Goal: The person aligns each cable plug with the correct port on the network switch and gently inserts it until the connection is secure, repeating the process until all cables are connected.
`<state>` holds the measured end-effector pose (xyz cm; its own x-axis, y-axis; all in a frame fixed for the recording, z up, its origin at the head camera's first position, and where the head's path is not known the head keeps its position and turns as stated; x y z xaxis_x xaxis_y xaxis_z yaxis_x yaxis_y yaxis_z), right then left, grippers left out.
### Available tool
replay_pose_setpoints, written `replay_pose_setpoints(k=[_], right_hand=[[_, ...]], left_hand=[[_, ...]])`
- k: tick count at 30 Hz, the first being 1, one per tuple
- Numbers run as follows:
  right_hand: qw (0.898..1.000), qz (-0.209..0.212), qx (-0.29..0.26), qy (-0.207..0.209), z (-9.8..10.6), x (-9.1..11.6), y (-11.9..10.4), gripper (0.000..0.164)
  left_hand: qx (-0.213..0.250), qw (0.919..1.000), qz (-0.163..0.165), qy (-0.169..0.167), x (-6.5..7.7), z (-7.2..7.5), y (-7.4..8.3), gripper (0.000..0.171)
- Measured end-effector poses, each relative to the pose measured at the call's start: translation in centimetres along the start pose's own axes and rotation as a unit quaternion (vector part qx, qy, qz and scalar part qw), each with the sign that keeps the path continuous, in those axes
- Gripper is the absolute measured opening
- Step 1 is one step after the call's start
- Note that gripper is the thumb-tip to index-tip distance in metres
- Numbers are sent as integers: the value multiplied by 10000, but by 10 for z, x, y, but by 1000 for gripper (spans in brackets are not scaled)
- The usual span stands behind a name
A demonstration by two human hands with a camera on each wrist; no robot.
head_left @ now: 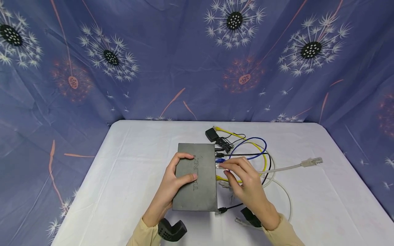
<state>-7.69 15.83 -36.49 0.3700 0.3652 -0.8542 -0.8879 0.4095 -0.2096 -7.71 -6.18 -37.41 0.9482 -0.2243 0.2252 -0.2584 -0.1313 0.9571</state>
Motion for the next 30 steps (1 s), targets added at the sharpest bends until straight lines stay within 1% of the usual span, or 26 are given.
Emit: replay_pose_setpoints(k=[6,11,18,26,30], right_hand=[[10000,-24,-41,3,5,2,3,24],[9999,-112,-103,28,11,6,6,27],[9997,-201,-132,89,21,17,9,32],[9993,-328,-22,193,35,27,7,38],[9990,-376,-42,232,41,33,5,37]], left_hand=[[89,9999,-17,142,-1,4,2,49],[45,9997,-72,210,-1,7,2,49],[45,9997,-97,199,-1,9,2,48],[-25,9996,-101,249,-2,12,2,48],[-49,9996,-108,275,-3,13,2,48]])
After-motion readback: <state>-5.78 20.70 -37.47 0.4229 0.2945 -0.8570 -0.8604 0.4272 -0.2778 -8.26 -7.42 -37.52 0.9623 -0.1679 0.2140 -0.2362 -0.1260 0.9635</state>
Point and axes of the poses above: each hand's wrist, its own x-axis away from the middle knuckle, its own z-axis out of the back of the hand, y = z × x, the point moved 1 cm from there along -x, towards the middle knuckle, and after that the axes turned 11 degrees about z, right-handed, at the moved point
